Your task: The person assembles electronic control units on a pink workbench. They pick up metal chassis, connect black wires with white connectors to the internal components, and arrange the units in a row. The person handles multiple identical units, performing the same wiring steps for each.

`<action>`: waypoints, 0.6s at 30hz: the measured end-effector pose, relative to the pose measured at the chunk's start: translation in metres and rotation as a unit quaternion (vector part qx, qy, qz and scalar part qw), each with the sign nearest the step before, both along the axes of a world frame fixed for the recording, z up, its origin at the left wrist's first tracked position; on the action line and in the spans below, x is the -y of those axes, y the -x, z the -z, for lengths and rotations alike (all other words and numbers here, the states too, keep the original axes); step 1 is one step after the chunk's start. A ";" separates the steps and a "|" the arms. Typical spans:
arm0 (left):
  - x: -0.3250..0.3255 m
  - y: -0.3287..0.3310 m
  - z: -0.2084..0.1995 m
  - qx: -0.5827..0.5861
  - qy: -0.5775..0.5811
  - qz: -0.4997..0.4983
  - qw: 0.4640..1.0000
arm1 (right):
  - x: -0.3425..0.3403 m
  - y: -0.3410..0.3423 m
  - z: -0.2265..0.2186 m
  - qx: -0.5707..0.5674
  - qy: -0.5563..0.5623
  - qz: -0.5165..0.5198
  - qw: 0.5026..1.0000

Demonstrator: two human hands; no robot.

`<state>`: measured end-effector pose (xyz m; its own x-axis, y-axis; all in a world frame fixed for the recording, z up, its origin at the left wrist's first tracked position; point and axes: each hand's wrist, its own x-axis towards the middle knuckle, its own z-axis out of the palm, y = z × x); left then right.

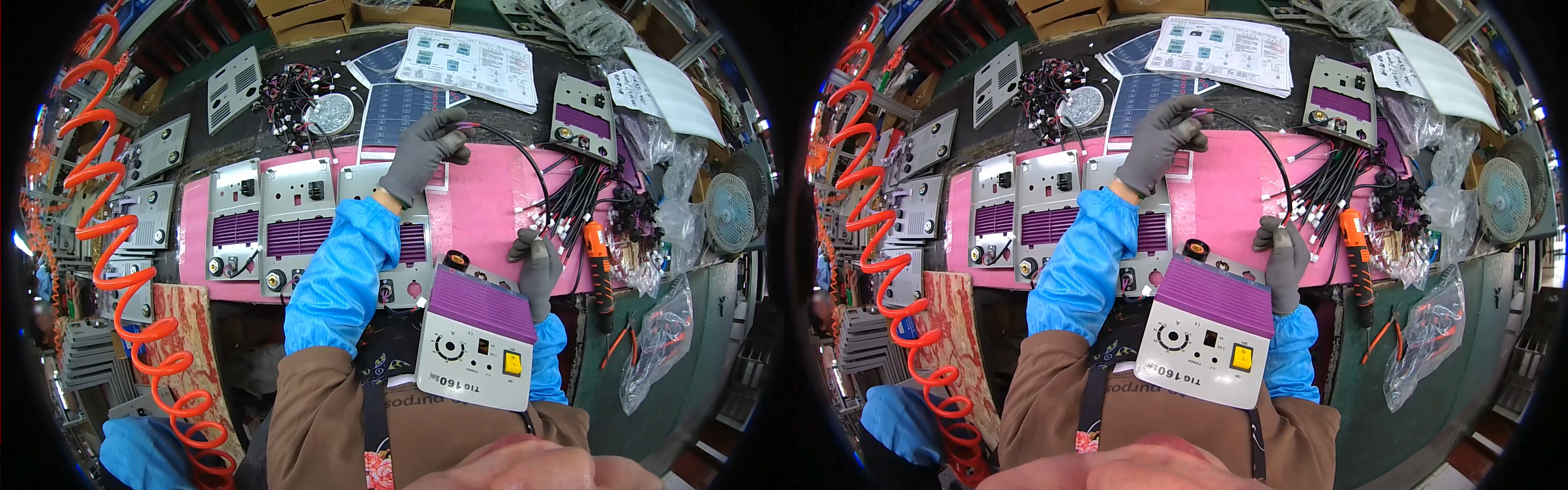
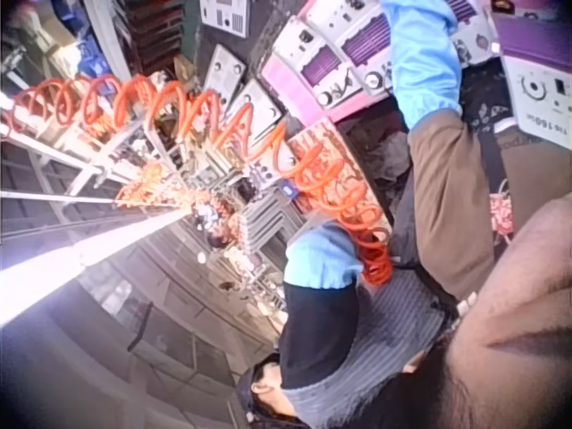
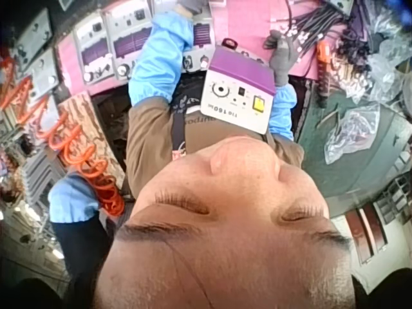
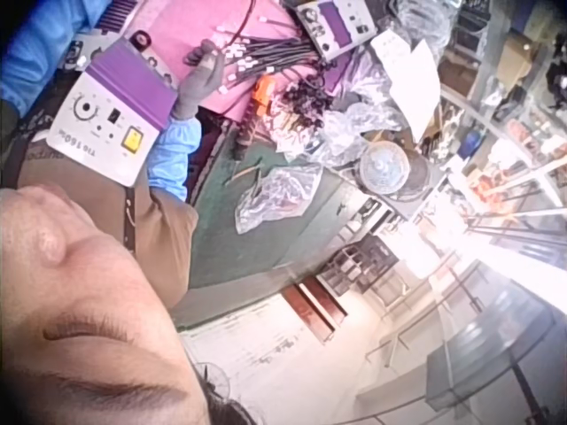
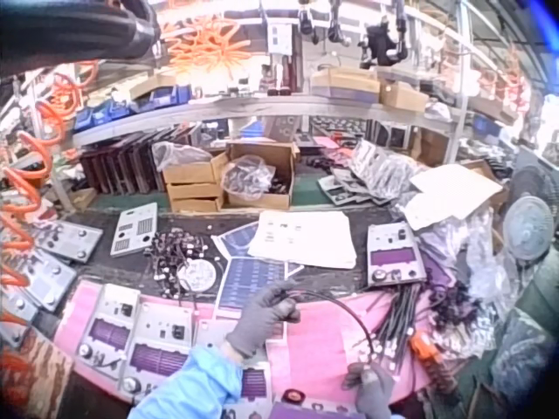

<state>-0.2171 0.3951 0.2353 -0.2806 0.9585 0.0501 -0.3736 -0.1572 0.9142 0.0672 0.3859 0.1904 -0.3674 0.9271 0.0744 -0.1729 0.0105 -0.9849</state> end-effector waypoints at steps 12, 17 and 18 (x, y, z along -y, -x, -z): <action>-0.001 -0.001 -0.002 -0.013 0.010 -0.010 1.000 | 0.001 0.001 -0.002 0.007 -0.006 -0.014 1.000; -0.001 -0.002 -0.007 -0.018 0.023 -0.020 0.999 | 0.000 0.000 -0.002 0.014 -0.011 -0.021 1.000; -0.001 -0.002 -0.006 -0.022 0.026 -0.021 0.999 | 0.001 0.000 -0.003 0.014 -0.008 -0.021 1.000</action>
